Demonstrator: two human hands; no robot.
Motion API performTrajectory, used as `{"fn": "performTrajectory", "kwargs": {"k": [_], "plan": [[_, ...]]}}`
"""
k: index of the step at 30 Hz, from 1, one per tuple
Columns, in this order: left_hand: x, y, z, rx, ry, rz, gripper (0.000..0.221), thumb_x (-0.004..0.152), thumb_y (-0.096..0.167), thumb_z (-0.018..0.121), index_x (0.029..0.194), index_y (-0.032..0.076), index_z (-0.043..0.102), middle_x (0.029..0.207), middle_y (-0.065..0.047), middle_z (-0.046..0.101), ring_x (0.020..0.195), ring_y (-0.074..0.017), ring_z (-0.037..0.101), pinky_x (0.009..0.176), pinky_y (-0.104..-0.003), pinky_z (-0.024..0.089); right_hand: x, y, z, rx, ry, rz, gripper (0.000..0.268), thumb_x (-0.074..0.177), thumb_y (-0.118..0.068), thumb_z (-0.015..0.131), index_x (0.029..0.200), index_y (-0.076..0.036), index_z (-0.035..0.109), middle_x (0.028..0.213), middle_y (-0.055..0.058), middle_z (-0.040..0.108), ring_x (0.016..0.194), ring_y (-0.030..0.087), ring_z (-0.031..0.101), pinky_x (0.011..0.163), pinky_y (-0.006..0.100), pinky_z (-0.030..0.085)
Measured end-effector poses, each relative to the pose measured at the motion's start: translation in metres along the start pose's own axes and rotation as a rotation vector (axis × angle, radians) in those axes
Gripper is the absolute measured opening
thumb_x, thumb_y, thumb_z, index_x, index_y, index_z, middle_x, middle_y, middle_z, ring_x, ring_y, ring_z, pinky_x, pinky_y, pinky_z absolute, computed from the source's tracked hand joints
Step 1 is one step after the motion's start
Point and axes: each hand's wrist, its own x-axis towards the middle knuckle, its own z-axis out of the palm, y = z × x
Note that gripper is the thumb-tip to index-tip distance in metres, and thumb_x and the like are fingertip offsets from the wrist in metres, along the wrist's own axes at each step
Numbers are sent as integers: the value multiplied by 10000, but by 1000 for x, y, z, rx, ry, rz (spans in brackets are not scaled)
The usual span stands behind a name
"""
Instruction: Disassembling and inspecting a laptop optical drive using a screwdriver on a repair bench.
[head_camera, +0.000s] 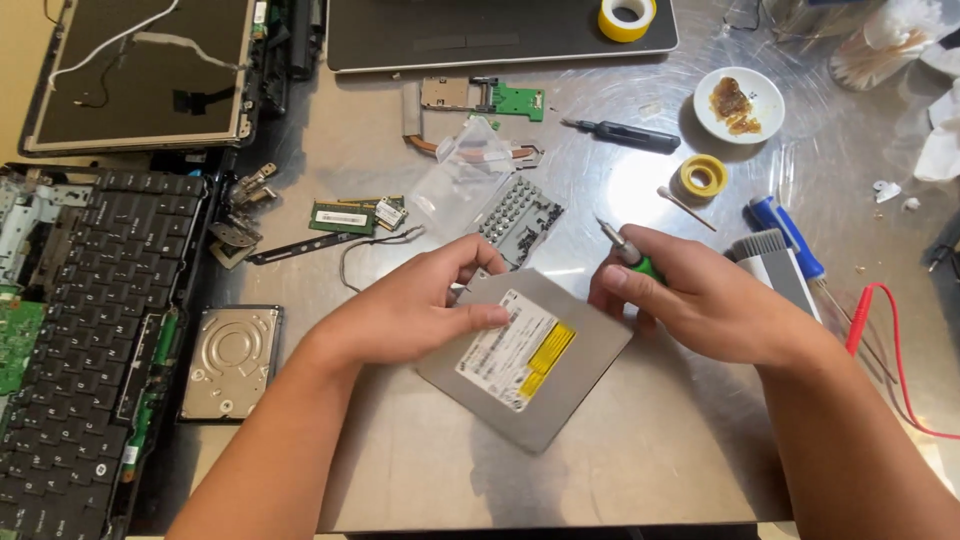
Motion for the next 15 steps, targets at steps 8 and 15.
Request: {"fn": "performTrajectory", "kwargs": {"k": [8, 15], "plan": [[10, 7, 49, -373, -70, -99, 624, 778, 266, 740, 1335, 170, 474, 1181, -152, 724, 929, -195, 700, 772, -301, 591, 5, 23, -22, -98, 93, 97, 419, 897, -232, 821, 790, -98, 439, 822, 41, 640, 798, 151, 540, 675, 342, 490], [8, 9, 53, -365, -317, -33, 617, 871, 263, 648, 1445, 78, 516, 1332, -97, 693, 1157, -173, 681, 935, -295, 600, 10, 19, -6, -109, 72, 104, 445, 817, -217, 953, 781, -115, 521, 748, -11, 568, 700, 135, 476, 620, 301, 410]]}}
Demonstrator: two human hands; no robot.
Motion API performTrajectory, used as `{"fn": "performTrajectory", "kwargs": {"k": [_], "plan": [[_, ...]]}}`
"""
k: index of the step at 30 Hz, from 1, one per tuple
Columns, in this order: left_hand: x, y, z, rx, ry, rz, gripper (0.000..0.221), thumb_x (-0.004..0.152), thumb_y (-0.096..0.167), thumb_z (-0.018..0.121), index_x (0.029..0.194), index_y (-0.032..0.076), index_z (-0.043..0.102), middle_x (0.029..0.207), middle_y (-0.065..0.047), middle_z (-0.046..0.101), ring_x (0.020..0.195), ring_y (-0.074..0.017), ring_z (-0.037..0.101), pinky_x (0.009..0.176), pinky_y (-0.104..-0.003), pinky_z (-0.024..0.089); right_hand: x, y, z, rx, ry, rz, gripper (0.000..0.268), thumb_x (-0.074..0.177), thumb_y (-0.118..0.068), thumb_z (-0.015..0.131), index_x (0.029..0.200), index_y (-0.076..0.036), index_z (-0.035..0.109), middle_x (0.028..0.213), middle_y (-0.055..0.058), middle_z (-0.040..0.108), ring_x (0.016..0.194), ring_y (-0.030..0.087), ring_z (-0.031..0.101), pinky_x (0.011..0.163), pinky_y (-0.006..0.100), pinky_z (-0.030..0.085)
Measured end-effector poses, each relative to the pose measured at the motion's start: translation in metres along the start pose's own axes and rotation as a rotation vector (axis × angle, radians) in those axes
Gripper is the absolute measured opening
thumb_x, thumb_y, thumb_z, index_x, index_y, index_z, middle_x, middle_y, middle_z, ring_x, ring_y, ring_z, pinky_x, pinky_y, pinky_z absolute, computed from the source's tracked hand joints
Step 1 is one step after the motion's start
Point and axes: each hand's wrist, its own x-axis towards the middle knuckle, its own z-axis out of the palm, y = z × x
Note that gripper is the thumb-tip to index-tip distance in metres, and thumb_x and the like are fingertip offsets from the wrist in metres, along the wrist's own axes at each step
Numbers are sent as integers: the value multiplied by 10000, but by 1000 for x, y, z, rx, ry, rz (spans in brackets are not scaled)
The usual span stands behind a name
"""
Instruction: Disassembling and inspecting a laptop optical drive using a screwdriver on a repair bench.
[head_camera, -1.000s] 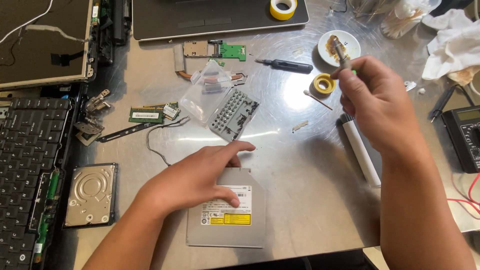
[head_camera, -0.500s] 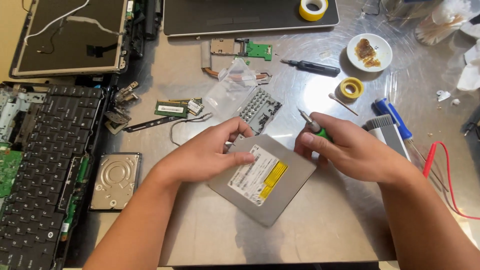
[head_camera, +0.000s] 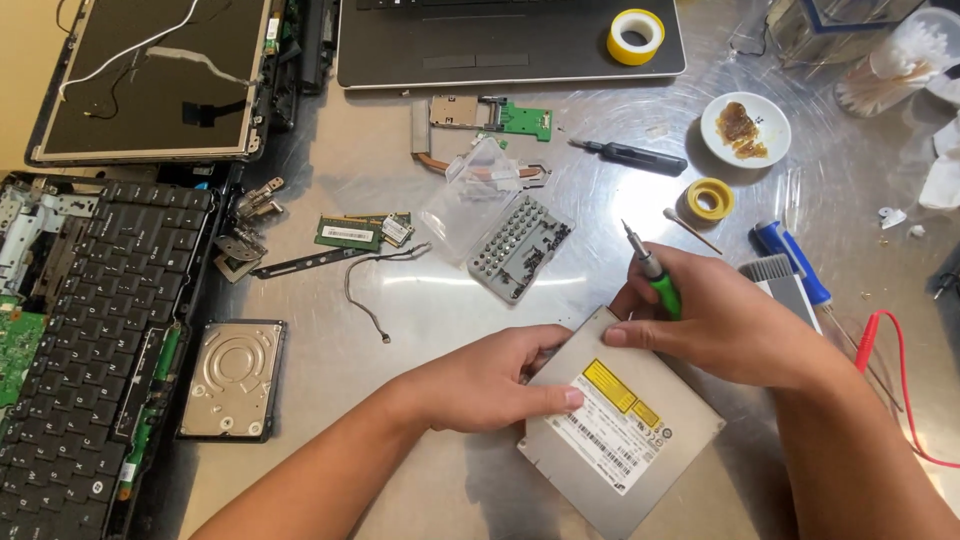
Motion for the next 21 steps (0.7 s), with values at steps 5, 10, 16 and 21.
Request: {"fn": "performTrajectory", "kwargs": {"k": [5, 10, 16, 21], "plan": [[11, -16, 5, -137, 113, 129, 670, 815, 189, 687, 1424, 65, 438, 1357, -123, 649, 1195, -201, 638, 998, -339, 572, -7, 9, -26, -10, 20, 85, 458, 798, -258, 879, 799, -75, 459, 899, 25, 856, 789, 145, 701, 587, 322, 570], [20, -26, 18, -231, 124, 158, 677, 731, 112, 736, 1374, 47, 534, 1375, -153, 666, 1200, -257, 661, 1027, -367, 577, -5, 32, -34, 162, -22, 114, 489, 828, -87, 862, 778, -35, 378, 881, 143, 888, 674, 239, 639, 488, 399, 571], [5, -13, 12, -491, 10, 54, 669, 801, 233, 727, 1437, 89, 581, 1310, -94, 668, 1125, -171, 633, 949, -277, 548, -2, 38, -29, -29, -83, 12, 470, 708, -267, 984, 691, -80, 553, 838, -19, 965, 729, 113, 710, 620, 314, 583], [3, -25, -34, -244, -548, 174, 822, 945, 516, 572, 1527, -46, 427, 1476, -109, 535, 1331, -188, 522, 1152, -327, 440, 3, 38, -19, -39, -228, -122, 493, 698, -433, 944, 695, -161, 533, 913, -81, 1028, 782, 60, 884, 654, 289, 690]]}}
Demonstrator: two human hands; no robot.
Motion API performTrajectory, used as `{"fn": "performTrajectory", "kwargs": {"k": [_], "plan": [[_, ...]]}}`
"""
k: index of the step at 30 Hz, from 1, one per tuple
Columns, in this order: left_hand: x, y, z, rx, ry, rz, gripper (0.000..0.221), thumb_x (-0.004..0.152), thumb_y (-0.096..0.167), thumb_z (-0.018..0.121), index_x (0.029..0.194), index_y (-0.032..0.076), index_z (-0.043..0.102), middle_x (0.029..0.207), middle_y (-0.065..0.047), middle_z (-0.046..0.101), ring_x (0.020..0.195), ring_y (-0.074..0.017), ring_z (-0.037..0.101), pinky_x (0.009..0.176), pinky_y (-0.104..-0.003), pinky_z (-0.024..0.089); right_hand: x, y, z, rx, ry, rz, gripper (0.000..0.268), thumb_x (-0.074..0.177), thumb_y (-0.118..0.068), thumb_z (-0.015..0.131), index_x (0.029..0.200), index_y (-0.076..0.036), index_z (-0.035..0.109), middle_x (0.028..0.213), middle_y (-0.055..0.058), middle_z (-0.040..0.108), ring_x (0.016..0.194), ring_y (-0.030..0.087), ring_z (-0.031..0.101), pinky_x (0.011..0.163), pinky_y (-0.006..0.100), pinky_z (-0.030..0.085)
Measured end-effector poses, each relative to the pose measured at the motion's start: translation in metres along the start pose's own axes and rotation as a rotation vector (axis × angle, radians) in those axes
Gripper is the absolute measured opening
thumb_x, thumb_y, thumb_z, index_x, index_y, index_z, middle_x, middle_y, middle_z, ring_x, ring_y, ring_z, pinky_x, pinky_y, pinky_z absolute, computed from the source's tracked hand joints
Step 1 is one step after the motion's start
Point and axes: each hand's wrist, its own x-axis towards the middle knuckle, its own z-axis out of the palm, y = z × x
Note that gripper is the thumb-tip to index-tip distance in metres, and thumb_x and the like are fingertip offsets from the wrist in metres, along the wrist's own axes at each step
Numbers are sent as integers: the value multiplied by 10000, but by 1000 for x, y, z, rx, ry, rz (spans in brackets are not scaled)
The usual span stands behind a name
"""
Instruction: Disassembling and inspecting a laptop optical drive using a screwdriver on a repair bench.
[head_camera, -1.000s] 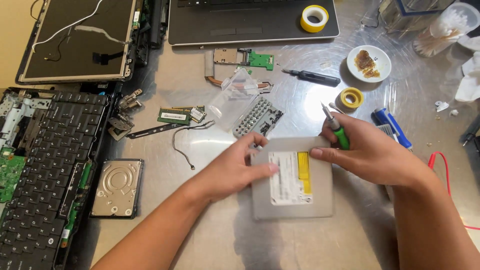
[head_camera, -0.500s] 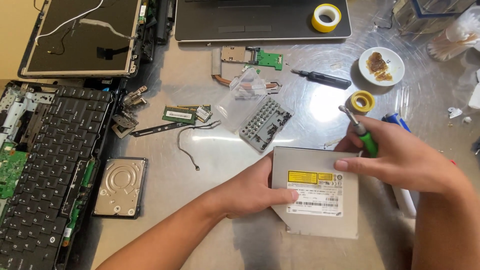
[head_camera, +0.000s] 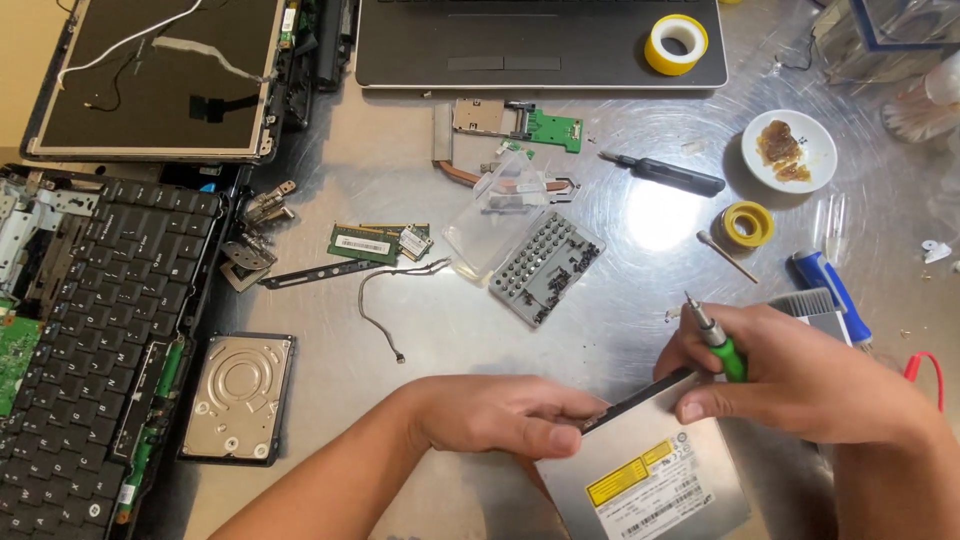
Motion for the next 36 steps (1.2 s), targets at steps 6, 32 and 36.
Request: {"fn": "performTrajectory", "kwargs": {"k": [6, 32, 36], "plan": [[11, -15, 1, 16, 435, -21, 358, 1055, 237, 529, 1361, 53, 507, 1040, -93, 700, 852, -121, 662, 674, -234, 532, 11, -5, 23, 187, 304, -7, 471, 757, -302, 901, 747, -115, 468, 818, 17, 797, 724, 135, 612, 641, 307, 491], [16, -14, 1, 66, 647, 429, 573, 985, 251, 610, 1487, 78, 394, 1362, -114, 618, 1219, -205, 625, 1042, -360, 565, -8, -7, 0, 539, 673, -204, 390, 887, 61, 673, 853, -92, 316, 995, 173, 707, 630, 198, 609, 586, 301, 517], [18, -15, 0, 81, 685, 511, 536, 1006, 242, 591, 1476, 53, 417, 1383, -118, 606, 1247, -215, 613, 1063, -373, 551, -13, -19, -5, 534, 662, -215, 302, 1013, 16, 534, 886, -99, 285, 983, 210, 714, 652, 310, 715, 532, 306, 514]]}}
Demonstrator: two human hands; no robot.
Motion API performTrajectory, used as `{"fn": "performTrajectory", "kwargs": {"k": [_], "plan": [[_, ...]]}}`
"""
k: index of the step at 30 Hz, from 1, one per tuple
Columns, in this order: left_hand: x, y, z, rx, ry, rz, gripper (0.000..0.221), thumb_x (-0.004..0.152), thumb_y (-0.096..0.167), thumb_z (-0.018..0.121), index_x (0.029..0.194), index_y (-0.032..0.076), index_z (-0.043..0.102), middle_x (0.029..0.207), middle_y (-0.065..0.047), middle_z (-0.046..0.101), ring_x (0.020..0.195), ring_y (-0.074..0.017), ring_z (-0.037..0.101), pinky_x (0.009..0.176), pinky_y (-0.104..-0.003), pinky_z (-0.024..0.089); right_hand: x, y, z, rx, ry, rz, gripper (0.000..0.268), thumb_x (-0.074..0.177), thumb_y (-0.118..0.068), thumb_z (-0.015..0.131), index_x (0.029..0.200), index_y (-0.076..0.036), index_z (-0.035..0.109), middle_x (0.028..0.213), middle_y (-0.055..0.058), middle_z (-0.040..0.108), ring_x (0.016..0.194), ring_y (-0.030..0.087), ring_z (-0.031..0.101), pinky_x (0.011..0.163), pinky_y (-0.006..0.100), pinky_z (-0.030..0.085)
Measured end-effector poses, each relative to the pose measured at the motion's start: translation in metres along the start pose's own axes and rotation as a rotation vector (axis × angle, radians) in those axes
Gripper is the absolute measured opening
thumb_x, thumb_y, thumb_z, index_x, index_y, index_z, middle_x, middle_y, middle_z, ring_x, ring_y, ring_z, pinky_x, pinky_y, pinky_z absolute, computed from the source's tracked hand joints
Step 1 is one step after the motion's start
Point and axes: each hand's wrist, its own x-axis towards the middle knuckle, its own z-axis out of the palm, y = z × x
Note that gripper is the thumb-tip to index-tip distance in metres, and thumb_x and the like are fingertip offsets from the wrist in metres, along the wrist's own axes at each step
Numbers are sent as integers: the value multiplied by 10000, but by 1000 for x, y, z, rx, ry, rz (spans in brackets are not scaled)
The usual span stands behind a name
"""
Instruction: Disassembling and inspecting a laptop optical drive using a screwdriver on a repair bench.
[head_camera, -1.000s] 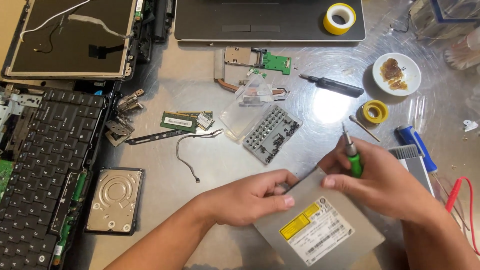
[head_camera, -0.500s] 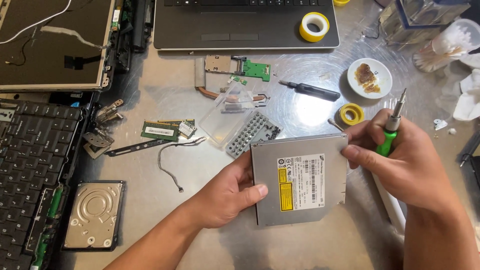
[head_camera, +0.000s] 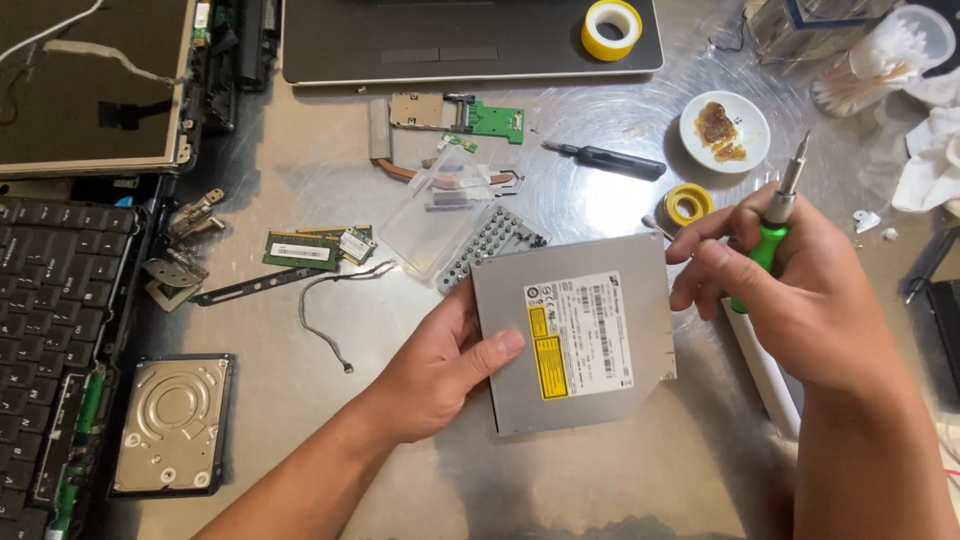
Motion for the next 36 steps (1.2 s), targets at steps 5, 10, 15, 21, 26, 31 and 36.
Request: {"fn": "performTrajectory", "kwargs": {"k": [5, 10, 15, 21, 26, 31, 36], "plan": [[0, -2, 4, -248, 121, -97, 566, 975, 156, 602, 1500, 85, 403, 1370, -148, 631, 1221, -277, 642, 977, -420, 592, -3, -2, -1, 38, -97, -28, 254, 985, -25, 569, 884, -82, 342, 972, 217, 738, 626, 276, 717, 527, 311, 536], [0, -5, 4, -256, 103, 58, 553, 987, 127, 611, 1487, 64, 385, 1401, -175, 603, 1274, -297, 605, 1068, -435, 524, -3, 3, -2, -29, -124, 52, 319, 905, -51, 668, 854, -101, 358, 1033, 183, 776, 616, 227, 666, 597, 341, 595], [-5, 0, -3, -295, -91, 101, 560, 921, 209, 735, 1336, 64, 388, 1271, -170, 560, 1135, -254, 592, 894, -407, 533, -2, 13, -6, 0, -133, 131, 338, 834, 15, 756, 956, -66, 452, 1053, 156, 778, 848, 183, 721, 648, 311, 597], [-1, 36, -6, 90, -179, -305, 825, 900, 397, 661, 1563, 126, 250, 996, -197, 760, 885, -294, 773, 790, -397, 662, -4, -3, 4, -303, -419, 75, 431, 830, -135, 819, 772, -148, 392, 988, 14, 932, 856, 80, 747, 725, 307, 592], [1, 49, 17, 948, -8, -393, 399, 855, 432, 714, 1220, 277, 676, 815, 11, 792, 663, -115, 662, 623, -271, 503, 1, -7, 30, -527, -440, 227, 388, 842, -231, 834, 776, -140, 463, 928, -100, 924, 772, 58, 628, 701, 281, 521], [-5, 40, 6, 1223, 5, -192, 356, 856, 509, 741, 1034, 213, 657, 1000, 66, 736, 841, -162, 686, 671, -346, 516, 0, 3, 51, -504, -341, 171, 452, 794, -223, 874, 748, -128, 434, 883, -65, 877, 769, 91, 673, 727, 291, 504], [-9, 38, -3, 1654, -133, 28, 457, 896, 591, 749, 951, 149, 648, 943, -37, 696, 898, -258, 625, 662, -436, 511, -1, 9, 56, -800, -138, 246, 472, 797, -453, 884, 833, -137, 534, 773, 3, 692, 695, 198, 604, 676, 369, 457]]}}
